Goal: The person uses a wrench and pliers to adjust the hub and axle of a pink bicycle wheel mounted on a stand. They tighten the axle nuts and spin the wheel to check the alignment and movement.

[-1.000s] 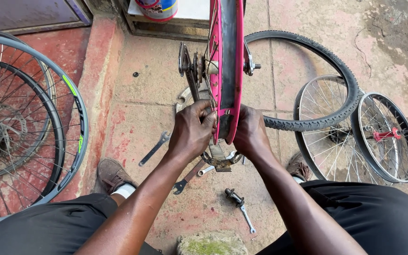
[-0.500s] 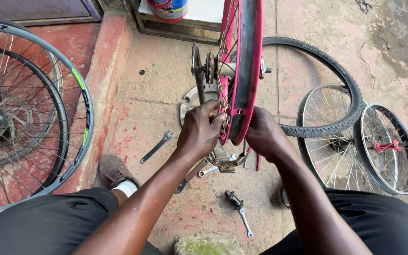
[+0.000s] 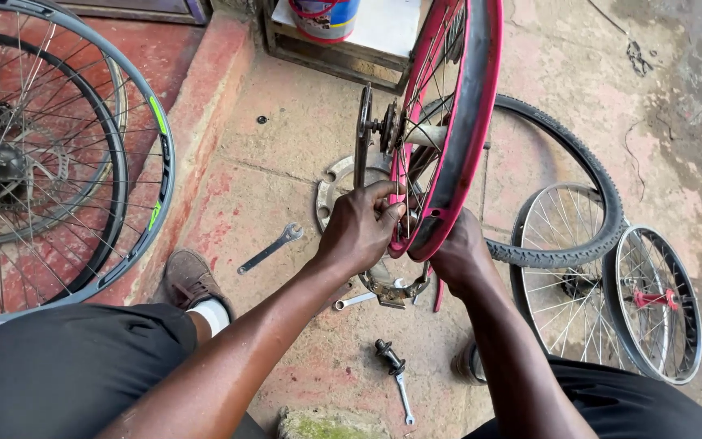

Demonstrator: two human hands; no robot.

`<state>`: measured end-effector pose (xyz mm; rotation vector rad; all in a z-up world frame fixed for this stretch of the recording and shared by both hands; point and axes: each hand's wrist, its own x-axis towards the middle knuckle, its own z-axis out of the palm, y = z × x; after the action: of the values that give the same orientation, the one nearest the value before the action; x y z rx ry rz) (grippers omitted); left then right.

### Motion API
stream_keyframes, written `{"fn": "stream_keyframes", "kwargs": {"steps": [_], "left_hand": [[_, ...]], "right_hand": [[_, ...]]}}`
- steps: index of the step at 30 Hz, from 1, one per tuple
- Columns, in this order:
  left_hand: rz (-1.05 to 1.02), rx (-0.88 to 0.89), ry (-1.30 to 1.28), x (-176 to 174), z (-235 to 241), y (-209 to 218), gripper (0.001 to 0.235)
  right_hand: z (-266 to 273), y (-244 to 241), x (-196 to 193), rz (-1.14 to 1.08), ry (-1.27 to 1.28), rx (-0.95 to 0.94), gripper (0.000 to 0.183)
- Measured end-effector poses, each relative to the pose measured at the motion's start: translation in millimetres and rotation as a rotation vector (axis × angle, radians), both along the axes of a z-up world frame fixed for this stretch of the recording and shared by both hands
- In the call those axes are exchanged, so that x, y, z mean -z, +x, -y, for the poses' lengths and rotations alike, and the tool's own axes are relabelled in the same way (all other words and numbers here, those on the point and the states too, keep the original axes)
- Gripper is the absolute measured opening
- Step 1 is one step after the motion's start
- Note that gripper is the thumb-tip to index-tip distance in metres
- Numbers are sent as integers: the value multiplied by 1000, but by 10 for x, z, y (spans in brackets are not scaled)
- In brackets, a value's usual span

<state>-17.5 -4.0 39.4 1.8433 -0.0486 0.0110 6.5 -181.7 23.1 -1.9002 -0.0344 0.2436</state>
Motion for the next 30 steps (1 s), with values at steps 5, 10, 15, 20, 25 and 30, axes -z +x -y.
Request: {"fn": "stream_keyframes", "kwargs": {"steps": [5,10,15,20,25,30], "left_hand": [[27,-29,55,131,19,29,22],[18,-50,45,160,42,35,21],[26,-58,47,152,32,49,18],[29,-61,54,170,25,80,20],[7,-51,46,119,23,50,18],[-17,-47,24,62,25,12,19]], "right_hand": [[43,80,189,22,-34,38,33],[-36,94,-26,57,-150,-3,33],[58,139,60,-25,-282,15,29],[77,174,104,-42,-307,34,24],[81,165,111,-57,-303,24,24],[102,157,61,-32,-332,-6,22]]}}
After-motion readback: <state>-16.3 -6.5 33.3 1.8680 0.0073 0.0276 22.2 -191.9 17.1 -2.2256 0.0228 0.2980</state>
